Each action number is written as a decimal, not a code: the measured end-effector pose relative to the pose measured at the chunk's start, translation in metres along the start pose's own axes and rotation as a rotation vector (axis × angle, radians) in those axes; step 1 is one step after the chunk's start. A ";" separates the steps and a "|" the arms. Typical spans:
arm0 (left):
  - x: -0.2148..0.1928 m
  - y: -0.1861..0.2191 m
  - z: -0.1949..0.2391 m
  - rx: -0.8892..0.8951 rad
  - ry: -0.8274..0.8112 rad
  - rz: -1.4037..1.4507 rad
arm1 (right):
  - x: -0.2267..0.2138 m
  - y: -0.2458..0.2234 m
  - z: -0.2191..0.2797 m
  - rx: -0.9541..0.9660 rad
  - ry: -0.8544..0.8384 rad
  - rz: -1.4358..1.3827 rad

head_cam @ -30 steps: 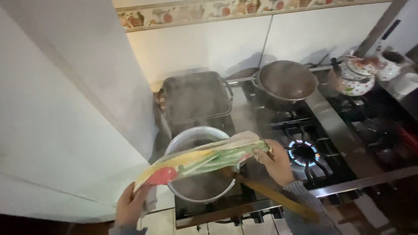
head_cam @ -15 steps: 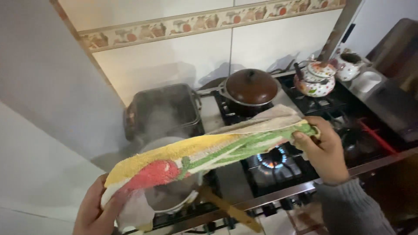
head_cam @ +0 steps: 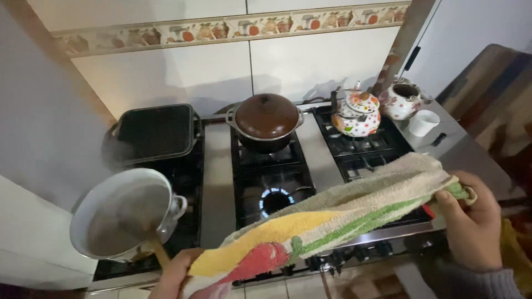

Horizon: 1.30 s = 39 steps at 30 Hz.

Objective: The recorder is cooking and stirring a pot on a gas stove.

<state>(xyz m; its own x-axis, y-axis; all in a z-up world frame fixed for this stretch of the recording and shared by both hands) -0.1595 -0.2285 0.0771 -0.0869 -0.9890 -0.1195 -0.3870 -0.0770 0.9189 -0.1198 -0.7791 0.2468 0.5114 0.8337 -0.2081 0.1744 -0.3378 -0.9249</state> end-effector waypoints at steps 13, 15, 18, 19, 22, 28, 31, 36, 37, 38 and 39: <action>-0.032 0.131 -0.238 -0.321 -0.157 -0.447 | 0.030 0.018 -0.089 0.016 -0.091 -0.221; -0.023 0.161 -0.295 -0.034 -0.104 -0.599 | 0.061 0.000 -0.114 0.028 -0.133 -0.243; -0.041 0.142 -0.358 0.256 -0.006 -0.641 | 0.110 0.007 -0.155 0.041 -0.187 -0.313; -0.057 0.120 -0.380 0.268 0.038 -0.544 | 0.128 0.013 -0.174 0.030 -0.200 -0.365; -0.061 0.071 -0.420 0.467 -0.089 -0.714 | 0.176 0.051 -0.214 0.183 -0.252 -0.300; -0.070 -0.047 -0.444 -0.313 0.158 -0.338 | 0.264 0.129 -0.282 0.101 -0.305 -0.241; -0.082 -0.084 -0.468 0.107 0.202 -0.825 | 0.293 0.174 -0.314 -0.028 -0.200 -0.038; -0.078 -0.129 -0.490 -0.099 0.297 -0.584 | 0.336 0.209 -0.327 0.190 -0.313 0.092; -0.070 -0.128 -0.499 0.068 0.279 -0.722 | 0.341 0.218 -0.322 0.328 -0.370 0.120; -0.061 -0.125 -0.506 0.070 0.277 -0.717 | 0.348 0.243 -0.326 0.327 -0.366 0.124; -0.056 -0.136 -0.509 -0.081 0.261 -0.723 | 0.358 0.273 -0.327 0.393 -0.401 0.075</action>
<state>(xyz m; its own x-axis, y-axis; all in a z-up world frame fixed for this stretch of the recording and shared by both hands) 0.3655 -0.2268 0.1508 0.3856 -0.6859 -0.6171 -0.1959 -0.7145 0.6717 0.3855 -0.7158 0.0236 0.1378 0.9401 -0.3117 -0.2162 -0.2786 -0.9358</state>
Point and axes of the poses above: each hand's wrist, its own z-axis away from the middle knuckle, its own x-axis out of the palm, y = z × x, the point moved 9 cm from there along -z, towards the middle knuckle, and after that the axes turned 8 degrees about x, right-handed, at the moved point
